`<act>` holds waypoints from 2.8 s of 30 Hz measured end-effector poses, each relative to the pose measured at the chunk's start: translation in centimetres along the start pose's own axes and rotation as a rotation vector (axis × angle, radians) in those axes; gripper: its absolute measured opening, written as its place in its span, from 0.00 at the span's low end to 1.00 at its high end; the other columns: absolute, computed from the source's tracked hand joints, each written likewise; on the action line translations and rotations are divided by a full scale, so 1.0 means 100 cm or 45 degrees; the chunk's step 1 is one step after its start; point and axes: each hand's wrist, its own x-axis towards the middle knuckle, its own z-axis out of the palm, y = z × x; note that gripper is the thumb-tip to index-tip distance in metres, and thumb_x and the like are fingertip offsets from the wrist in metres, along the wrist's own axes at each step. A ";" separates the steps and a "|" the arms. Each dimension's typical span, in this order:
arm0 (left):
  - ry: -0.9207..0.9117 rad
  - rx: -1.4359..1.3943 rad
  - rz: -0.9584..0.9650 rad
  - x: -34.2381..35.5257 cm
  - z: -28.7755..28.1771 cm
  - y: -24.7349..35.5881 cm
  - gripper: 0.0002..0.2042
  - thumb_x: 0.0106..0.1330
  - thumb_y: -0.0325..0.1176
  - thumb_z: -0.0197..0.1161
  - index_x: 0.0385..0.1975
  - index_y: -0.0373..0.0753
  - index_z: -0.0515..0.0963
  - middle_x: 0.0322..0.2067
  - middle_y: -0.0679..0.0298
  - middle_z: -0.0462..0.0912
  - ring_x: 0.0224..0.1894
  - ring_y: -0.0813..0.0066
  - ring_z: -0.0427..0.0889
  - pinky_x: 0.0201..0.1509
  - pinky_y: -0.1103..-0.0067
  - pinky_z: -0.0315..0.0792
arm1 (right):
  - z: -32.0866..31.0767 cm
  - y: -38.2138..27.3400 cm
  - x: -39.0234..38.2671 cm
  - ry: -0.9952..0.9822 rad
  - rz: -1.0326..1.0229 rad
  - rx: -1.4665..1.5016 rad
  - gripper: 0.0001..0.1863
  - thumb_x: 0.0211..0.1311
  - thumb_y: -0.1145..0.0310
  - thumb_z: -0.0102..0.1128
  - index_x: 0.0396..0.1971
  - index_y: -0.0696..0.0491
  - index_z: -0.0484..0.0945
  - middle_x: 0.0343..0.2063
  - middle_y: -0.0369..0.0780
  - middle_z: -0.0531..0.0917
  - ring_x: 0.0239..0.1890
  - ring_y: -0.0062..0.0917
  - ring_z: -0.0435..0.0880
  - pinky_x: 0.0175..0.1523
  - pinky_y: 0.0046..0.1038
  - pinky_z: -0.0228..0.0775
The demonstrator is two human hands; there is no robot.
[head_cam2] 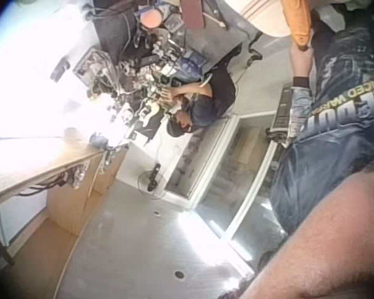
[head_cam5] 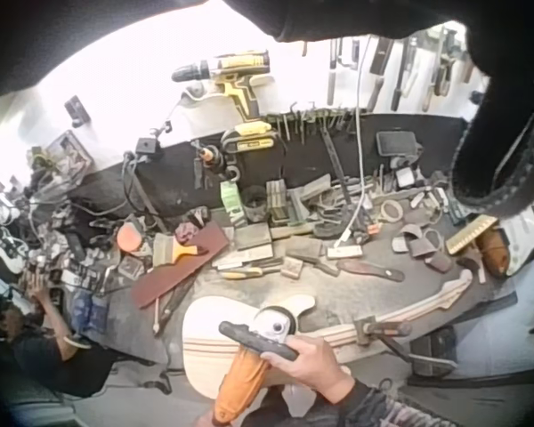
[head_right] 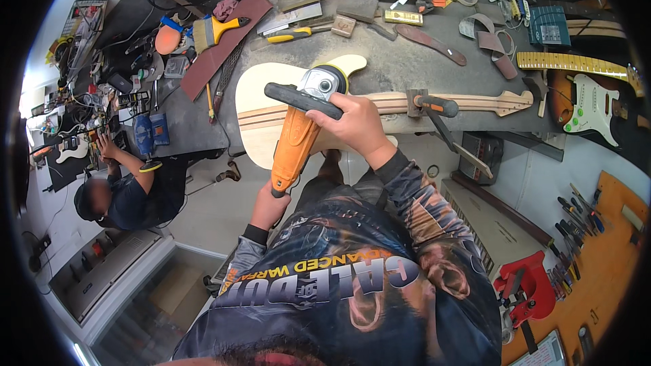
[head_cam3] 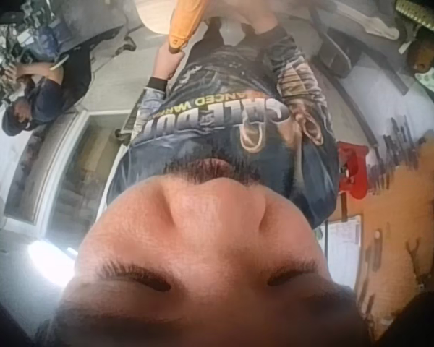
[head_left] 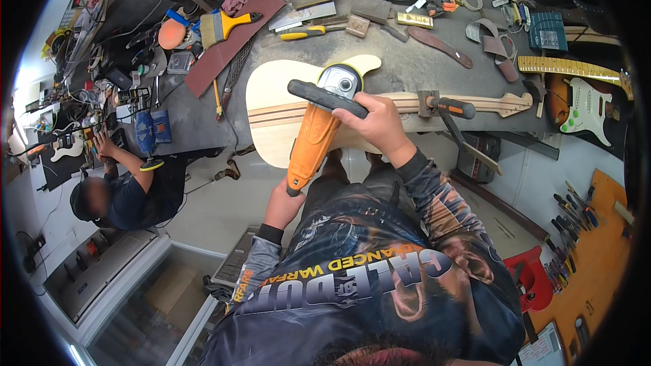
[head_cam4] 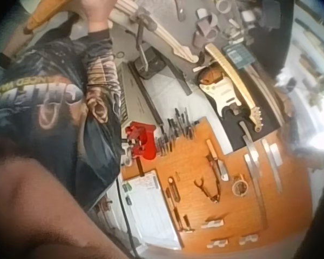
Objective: The person sands the back of a light-colored guitar body using an electric sander, moving the tool across the surface, and then wipes the sanded area by hand.
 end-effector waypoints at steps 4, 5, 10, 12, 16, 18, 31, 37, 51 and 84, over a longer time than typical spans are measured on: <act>-0.008 -0.009 -0.019 -0.003 0.000 -0.002 0.23 0.64 0.27 0.70 0.61 0.33 0.83 0.41 0.49 0.93 0.44 0.56 0.94 0.52 0.67 0.83 | 0.000 0.000 -0.006 -0.007 0.004 -0.003 0.26 0.66 0.45 0.83 0.32 0.56 0.88 0.28 0.50 0.89 0.32 0.50 0.90 0.38 0.41 0.81; -0.010 -0.009 -0.024 -0.004 0.001 -0.003 0.23 0.64 0.27 0.70 0.61 0.33 0.83 0.41 0.49 0.93 0.44 0.56 0.94 0.52 0.67 0.83 | 0.000 0.001 -0.007 -0.010 0.008 -0.002 0.26 0.66 0.45 0.83 0.32 0.56 0.88 0.28 0.50 0.89 0.32 0.50 0.90 0.38 0.41 0.81; 0.002 -0.060 -0.022 -0.009 0.006 -0.010 0.17 0.64 0.27 0.70 0.54 0.33 0.83 0.33 0.62 0.88 0.34 0.72 0.86 0.43 0.72 0.80 | 0.000 0.003 -0.015 0.013 -0.031 0.027 0.26 0.66 0.45 0.83 0.32 0.57 0.87 0.27 0.50 0.88 0.31 0.49 0.89 0.38 0.41 0.81; -0.017 -0.067 -0.038 -0.012 0.009 -0.011 0.17 0.64 0.27 0.70 0.53 0.33 0.83 0.33 0.62 0.87 0.33 0.73 0.86 0.43 0.72 0.80 | -0.002 0.004 -0.021 0.003 -0.026 0.019 0.25 0.66 0.48 0.84 0.33 0.58 0.87 0.26 0.50 0.87 0.30 0.48 0.88 0.38 0.41 0.79; -0.057 0.062 -0.070 -0.020 0.008 -0.011 0.24 0.64 0.28 0.71 0.61 0.33 0.83 0.43 0.48 0.93 0.46 0.54 0.94 0.53 0.66 0.83 | -0.004 0.004 -0.033 -0.016 -0.004 -0.012 0.26 0.66 0.45 0.83 0.31 0.56 0.86 0.26 0.49 0.87 0.29 0.48 0.89 0.35 0.40 0.80; -0.044 0.052 -0.044 -0.024 0.012 -0.013 0.24 0.64 0.28 0.71 0.62 0.33 0.83 0.43 0.47 0.94 0.47 0.52 0.95 0.54 0.66 0.83 | -0.004 0.004 -0.040 -0.011 -0.001 -0.010 0.26 0.66 0.45 0.83 0.31 0.56 0.86 0.25 0.49 0.87 0.28 0.48 0.88 0.34 0.40 0.79; -0.087 0.051 -0.057 -0.041 0.022 -0.020 0.26 0.63 0.29 0.72 0.64 0.34 0.83 0.50 0.44 0.94 0.56 0.44 0.93 0.61 0.63 0.83 | -0.012 0.007 -0.073 -0.005 0.030 0.017 0.26 0.67 0.46 0.83 0.30 0.56 0.85 0.26 0.49 0.87 0.28 0.47 0.89 0.34 0.41 0.79; -0.143 0.048 -0.033 -0.045 0.025 -0.024 0.26 0.65 0.28 0.74 0.65 0.34 0.83 0.51 0.43 0.93 0.58 0.44 0.93 0.62 0.63 0.83 | -0.021 0.006 -0.088 -0.007 0.038 0.037 0.24 0.66 0.47 0.84 0.33 0.56 0.88 0.28 0.49 0.89 0.30 0.47 0.90 0.35 0.39 0.80; -0.090 0.071 -0.077 -0.040 0.024 -0.011 0.27 0.64 0.28 0.73 0.65 0.32 0.83 0.50 0.44 0.94 0.57 0.46 0.93 0.61 0.65 0.83 | -0.015 0.013 -0.071 0.032 0.029 0.016 0.26 0.66 0.46 0.83 0.31 0.56 0.86 0.24 0.48 0.86 0.27 0.47 0.88 0.33 0.41 0.79; -0.063 0.160 0.040 -0.033 0.012 -0.010 0.24 0.63 0.27 0.70 0.61 0.35 0.84 0.44 0.44 0.93 0.49 0.46 0.95 0.55 0.65 0.84 | -0.018 0.011 -0.082 0.073 0.080 0.069 0.24 0.66 0.48 0.84 0.32 0.56 0.87 0.25 0.48 0.87 0.28 0.47 0.89 0.34 0.40 0.79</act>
